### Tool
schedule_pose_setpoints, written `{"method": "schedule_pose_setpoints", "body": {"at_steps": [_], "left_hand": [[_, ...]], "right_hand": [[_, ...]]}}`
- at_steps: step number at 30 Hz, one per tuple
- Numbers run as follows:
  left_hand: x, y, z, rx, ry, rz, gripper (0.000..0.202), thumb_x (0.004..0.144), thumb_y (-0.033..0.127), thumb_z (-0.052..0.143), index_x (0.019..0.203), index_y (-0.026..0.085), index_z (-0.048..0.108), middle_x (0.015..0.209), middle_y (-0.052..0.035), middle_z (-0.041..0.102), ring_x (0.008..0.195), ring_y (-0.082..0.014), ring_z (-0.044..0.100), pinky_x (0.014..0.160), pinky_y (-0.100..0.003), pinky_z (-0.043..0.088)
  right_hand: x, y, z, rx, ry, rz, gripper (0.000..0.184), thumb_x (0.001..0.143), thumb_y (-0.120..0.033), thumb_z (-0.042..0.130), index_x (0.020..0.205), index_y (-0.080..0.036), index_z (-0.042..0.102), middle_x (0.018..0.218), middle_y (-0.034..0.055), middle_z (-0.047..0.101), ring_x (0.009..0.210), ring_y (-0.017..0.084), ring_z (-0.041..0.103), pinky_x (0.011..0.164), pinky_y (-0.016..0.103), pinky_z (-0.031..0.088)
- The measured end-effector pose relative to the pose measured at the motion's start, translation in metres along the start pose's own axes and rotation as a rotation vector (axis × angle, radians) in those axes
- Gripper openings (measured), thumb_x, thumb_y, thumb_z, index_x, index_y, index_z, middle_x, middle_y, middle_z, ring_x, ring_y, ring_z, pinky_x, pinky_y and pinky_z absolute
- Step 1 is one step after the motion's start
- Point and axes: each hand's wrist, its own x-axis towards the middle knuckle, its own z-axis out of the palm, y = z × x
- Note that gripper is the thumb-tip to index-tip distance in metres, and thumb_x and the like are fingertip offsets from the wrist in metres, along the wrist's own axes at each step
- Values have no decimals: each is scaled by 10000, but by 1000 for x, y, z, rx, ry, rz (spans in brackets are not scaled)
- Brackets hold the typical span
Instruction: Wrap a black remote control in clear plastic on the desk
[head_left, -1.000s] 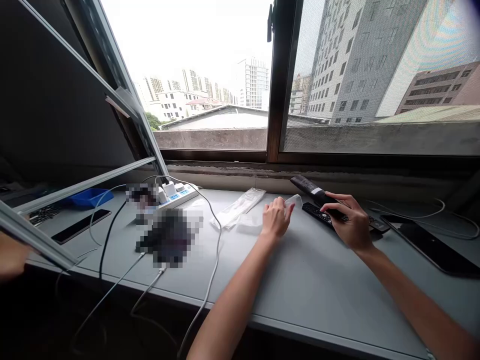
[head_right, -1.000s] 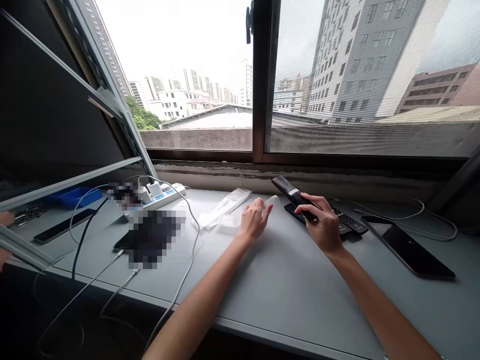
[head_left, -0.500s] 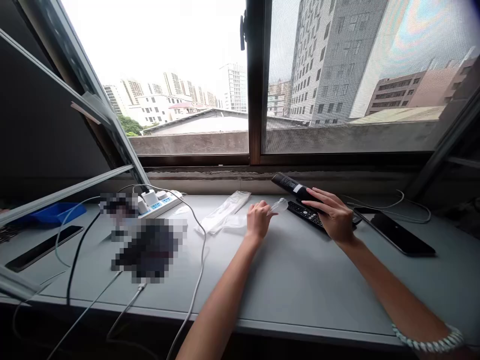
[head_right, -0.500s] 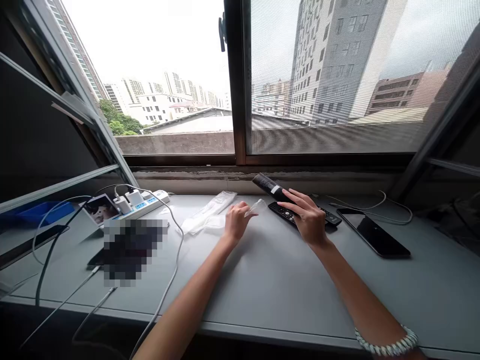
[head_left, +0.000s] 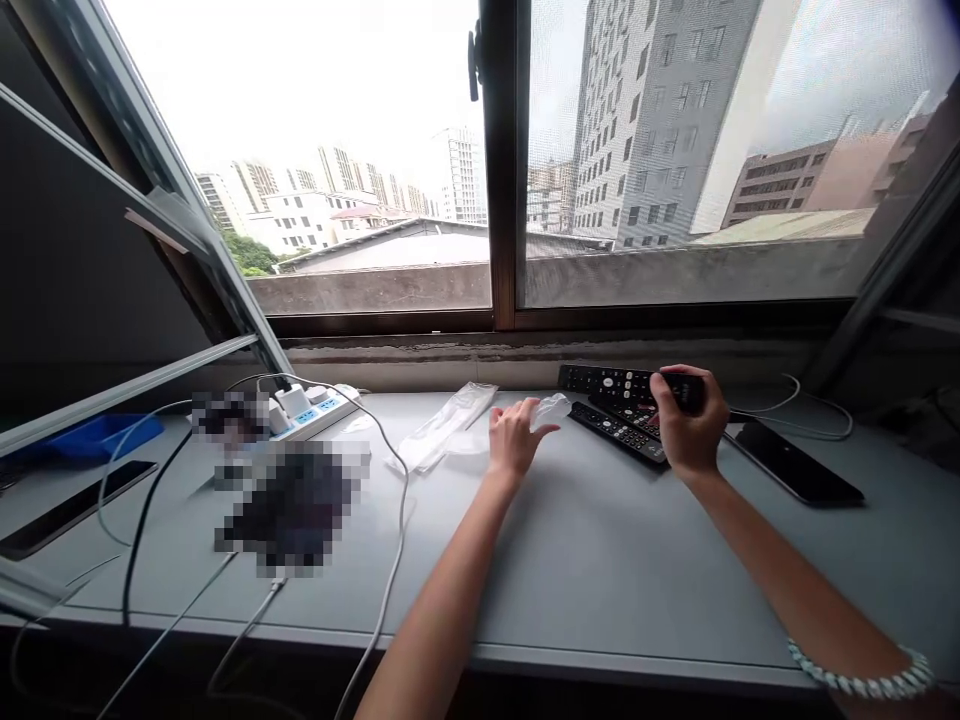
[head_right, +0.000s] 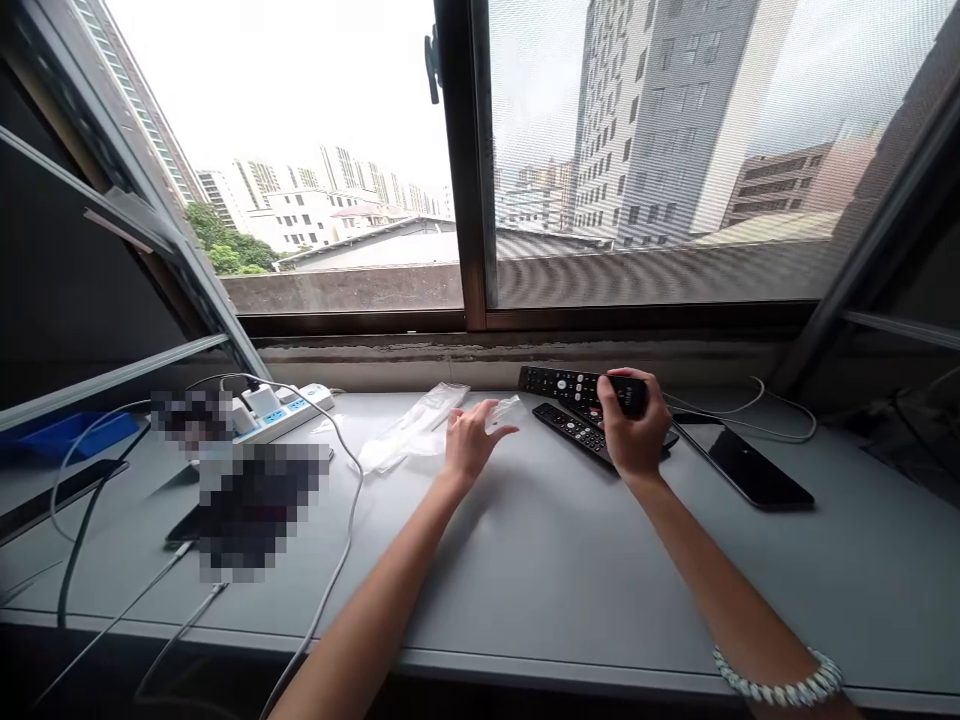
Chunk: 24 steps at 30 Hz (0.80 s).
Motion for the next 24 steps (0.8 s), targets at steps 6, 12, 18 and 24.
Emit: {"method": "schedule_pose_setpoints", "body": {"at_steps": [6, 12, 18, 24], "left_hand": [[-4, 3, 3, 4, -60, 49, 310, 918, 420, 374, 926, 226, 616, 919, -4, 638, 760, -132, 590, 813, -286, 338], [-6, 8, 2, -29, 15, 38, 275, 964, 285, 301, 1004, 204, 560, 896, -12, 658, 767, -131, 601, 742, -260, 350], [-7, 10, 3, -34, 40, -16, 295, 964, 279, 308, 898, 198, 584, 673, -11, 654, 652, -139, 606, 708, -263, 349], [-11, 14, 11, 10, -10, 2, 385, 956, 379, 297, 809, 191, 600, 605, -25, 649, 560, -140, 599, 680, -273, 357]], "right_hand": [[4, 9, -1, 69, 74, 169, 364, 648, -443, 651, 859, -152, 592, 764, 7, 551, 413, 83, 489, 305, 200, 369], [4, 20, 0, 96, 77, 246, 321, 590, -392, 663, 803, -159, 603, 659, -10, 537, 378, 95, 466, 282, 212, 350], [-2, 28, 3, 71, 73, 287, 284, 555, -373, 679, 760, -182, 634, 617, 2, 543, 426, 130, 485, 315, 248, 370], [-3, 36, 7, 87, 139, 335, 199, 523, -361, 702, 646, -220, 635, 569, 44, 529, 438, 172, 462, 335, 333, 350]]}}
